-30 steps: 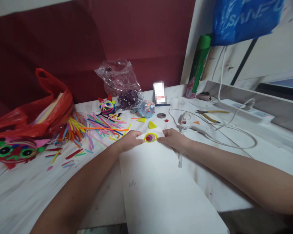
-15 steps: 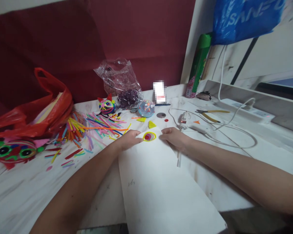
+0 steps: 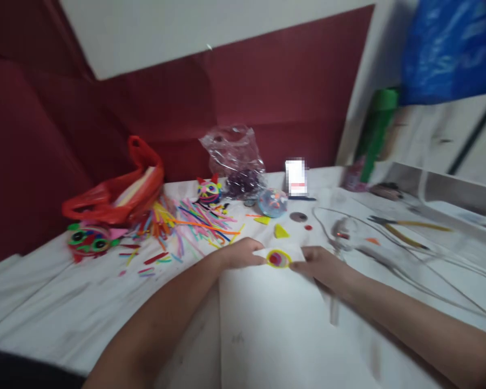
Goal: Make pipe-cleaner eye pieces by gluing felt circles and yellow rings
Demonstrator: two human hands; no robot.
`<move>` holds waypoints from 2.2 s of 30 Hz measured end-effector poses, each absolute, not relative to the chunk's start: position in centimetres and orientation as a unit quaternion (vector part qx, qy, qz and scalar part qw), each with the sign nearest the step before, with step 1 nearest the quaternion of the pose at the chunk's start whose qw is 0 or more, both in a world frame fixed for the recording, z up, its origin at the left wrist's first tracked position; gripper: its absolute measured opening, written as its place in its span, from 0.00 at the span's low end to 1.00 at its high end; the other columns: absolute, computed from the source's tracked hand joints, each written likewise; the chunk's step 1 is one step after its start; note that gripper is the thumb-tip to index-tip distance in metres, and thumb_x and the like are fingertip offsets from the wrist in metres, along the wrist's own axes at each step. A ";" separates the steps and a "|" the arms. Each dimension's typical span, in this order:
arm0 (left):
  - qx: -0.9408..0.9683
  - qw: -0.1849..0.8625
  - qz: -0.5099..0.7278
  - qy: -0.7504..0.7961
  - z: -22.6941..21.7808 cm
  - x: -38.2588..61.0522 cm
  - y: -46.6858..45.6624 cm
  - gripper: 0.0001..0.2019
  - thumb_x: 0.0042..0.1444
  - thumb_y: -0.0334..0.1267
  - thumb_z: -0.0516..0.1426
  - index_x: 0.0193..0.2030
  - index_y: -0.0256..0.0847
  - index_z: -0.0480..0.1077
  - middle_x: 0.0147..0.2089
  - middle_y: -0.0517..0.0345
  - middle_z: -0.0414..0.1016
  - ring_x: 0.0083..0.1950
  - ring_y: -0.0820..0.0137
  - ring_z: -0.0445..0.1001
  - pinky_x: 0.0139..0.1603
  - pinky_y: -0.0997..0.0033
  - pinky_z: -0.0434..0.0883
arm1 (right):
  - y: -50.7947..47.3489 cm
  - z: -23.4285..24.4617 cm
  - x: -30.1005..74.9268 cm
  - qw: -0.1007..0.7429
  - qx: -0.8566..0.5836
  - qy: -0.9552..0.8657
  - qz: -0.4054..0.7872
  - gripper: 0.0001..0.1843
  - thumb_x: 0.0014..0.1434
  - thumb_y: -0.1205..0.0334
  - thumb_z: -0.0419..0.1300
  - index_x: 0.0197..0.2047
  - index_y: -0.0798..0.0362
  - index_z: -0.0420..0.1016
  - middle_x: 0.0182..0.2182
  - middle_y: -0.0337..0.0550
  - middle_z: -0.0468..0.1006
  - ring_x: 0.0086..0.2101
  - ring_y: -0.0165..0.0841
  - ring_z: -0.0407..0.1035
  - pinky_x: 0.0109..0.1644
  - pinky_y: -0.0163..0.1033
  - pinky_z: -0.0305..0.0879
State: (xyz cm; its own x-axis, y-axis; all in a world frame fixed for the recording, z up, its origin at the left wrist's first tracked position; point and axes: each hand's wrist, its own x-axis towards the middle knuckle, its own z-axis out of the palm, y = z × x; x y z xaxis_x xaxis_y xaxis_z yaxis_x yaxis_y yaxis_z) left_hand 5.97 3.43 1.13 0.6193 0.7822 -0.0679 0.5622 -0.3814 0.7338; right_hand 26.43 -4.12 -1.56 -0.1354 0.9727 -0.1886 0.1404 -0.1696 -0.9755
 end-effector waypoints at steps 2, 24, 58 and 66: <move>0.829 0.373 0.118 0.399 1.1 5.9 3.6 0.07 0.41 0.35 0.62 0.29 0.35 0.74 0.26 0.63 0.73 0.31 0.71 0.70 0.30 0.77 0.64 | -3.8 -2.2 26.8 0.373 -0.512 -0.491 0.597 0.15 0.42 0.55 0.67 0.31 0.57 0.76 0.25 0.45 0.81 0.29 0.39 0.75 0.31 0.37 0.70; 0.922 0.231 0.052 0.307 -0.4 5.8 4.2 0.05 0.50 0.35 0.54 0.31 0.36 0.69 0.30 0.61 0.68 0.33 0.73 0.65 0.33 0.77 0.60 | -3.4 -2.0 26.7 0.291 -0.646 -0.565 0.424 0.11 0.42 0.59 0.66 0.21 0.56 0.69 0.11 0.33 0.65 0.16 0.24 0.58 0.18 0.30 0.50; 0.787 0.364 0.272 0.417 1.7 5.3 5.5 0.18 0.43 0.45 0.60 0.39 0.36 0.73 0.40 0.54 0.76 0.40 0.67 0.72 0.42 0.72 0.68 | -2.6 -2.2 28.4 0.343 -0.584 -0.563 0.474 0.13 0.43 0.57 0.66 0.30 0.56 0.75 0.23 0.40 0.78 0.25 0.32 0.70 0.25 0.32 0.64; 0.848 0.326 0.094 0.408 0.4 6.2 3.7 0.14 0.46 0.44 0.57 0.34 0.36 0.74 0.27 0.63 0.70 0.29 0.70 0.68 0.26 0.76 0.61 | -2.8 -2.0 27.9 0.320 -0.562 -0.578 0.497 0.10 0.43 0.58 0.65 0.26 0.57 0.72 0.15 0.32 0.70 0.17 0.23 0.60 0.19 0.28 0.54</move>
